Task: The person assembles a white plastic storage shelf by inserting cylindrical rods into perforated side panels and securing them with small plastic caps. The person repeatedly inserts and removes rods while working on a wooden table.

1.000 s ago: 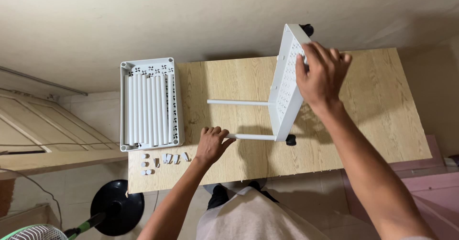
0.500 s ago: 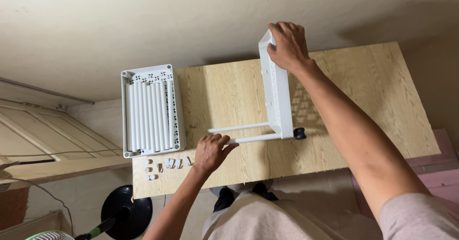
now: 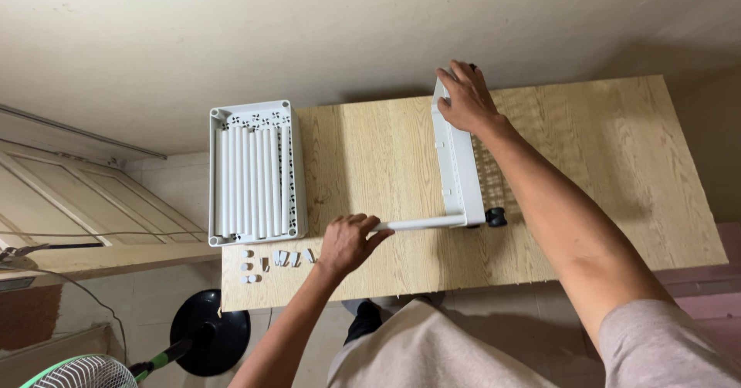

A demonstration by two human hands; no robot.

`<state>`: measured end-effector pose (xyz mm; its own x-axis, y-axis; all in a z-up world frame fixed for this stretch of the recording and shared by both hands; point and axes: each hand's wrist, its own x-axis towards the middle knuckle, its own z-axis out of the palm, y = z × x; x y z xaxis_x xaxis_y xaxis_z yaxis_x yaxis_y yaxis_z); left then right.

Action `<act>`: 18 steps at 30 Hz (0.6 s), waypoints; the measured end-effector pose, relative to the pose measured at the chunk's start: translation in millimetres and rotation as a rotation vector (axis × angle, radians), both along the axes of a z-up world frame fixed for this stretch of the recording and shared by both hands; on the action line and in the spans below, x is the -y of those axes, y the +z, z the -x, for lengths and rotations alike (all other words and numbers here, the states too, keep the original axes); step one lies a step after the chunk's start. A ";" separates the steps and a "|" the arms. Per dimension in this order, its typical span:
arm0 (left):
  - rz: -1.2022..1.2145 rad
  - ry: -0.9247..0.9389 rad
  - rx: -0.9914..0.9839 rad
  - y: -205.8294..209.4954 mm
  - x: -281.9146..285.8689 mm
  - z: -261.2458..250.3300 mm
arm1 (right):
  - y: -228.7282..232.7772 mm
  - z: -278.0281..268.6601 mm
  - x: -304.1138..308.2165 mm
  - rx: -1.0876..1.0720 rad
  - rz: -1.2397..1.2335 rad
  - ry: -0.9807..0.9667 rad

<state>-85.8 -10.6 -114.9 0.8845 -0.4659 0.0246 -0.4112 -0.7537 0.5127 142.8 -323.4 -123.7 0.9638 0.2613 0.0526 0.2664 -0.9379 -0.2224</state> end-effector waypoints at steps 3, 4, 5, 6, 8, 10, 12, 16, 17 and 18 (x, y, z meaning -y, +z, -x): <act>-0.016 -0.011 0.000 1.8 1.3 -2.6 | 16.0 33.4 -9.1 0.000 -0.045 -0.030; -0.009 -0.017 0.030 2.8 0.8 -3.0 | 21.0 49.7 -12.6 0.018 -0.070 -0.063; -0.025 -0.019 0.013 3.3 0.4 -1.0 | 23.6 71.7 -15.6 0.032 -0.095 -0.099; -0.042 -0.020 -0.003 4.0 0.0 1.3 | 25.6 95.3 -19.0 0.046 -0.119 -0.135; -0.069 -0.011 0.007 5.4 3.2 -1.5 | 29.2 144.9 -25.3 0.044 -0.170 -0.193; -0.097 0.008 0.032 4.3 6.3 4.3 | 25.9 193.6 -33.7 0.071 -0.235 -0.200; -0.073 0.019 0.045 -0.1 10.3 2.0 | 15.2 218.4 -41.2 0.115 -0.114 -0.170; -0.070 -0.014 0.073 -10.1 20.5 1.8 | -12.9 228.5 -35.8 0.160 -0.046 -0.134; -0.093 -0.011 0.042 -11.5 21.4 1.3 | -16.2 229.4 -34.2 0.121 -0.052 -0.140; -0.117 -0.009 0.011 -12.8 22.5 -0.7 | -17.3 229.3 -32.8 0.083 -0.058 -0.146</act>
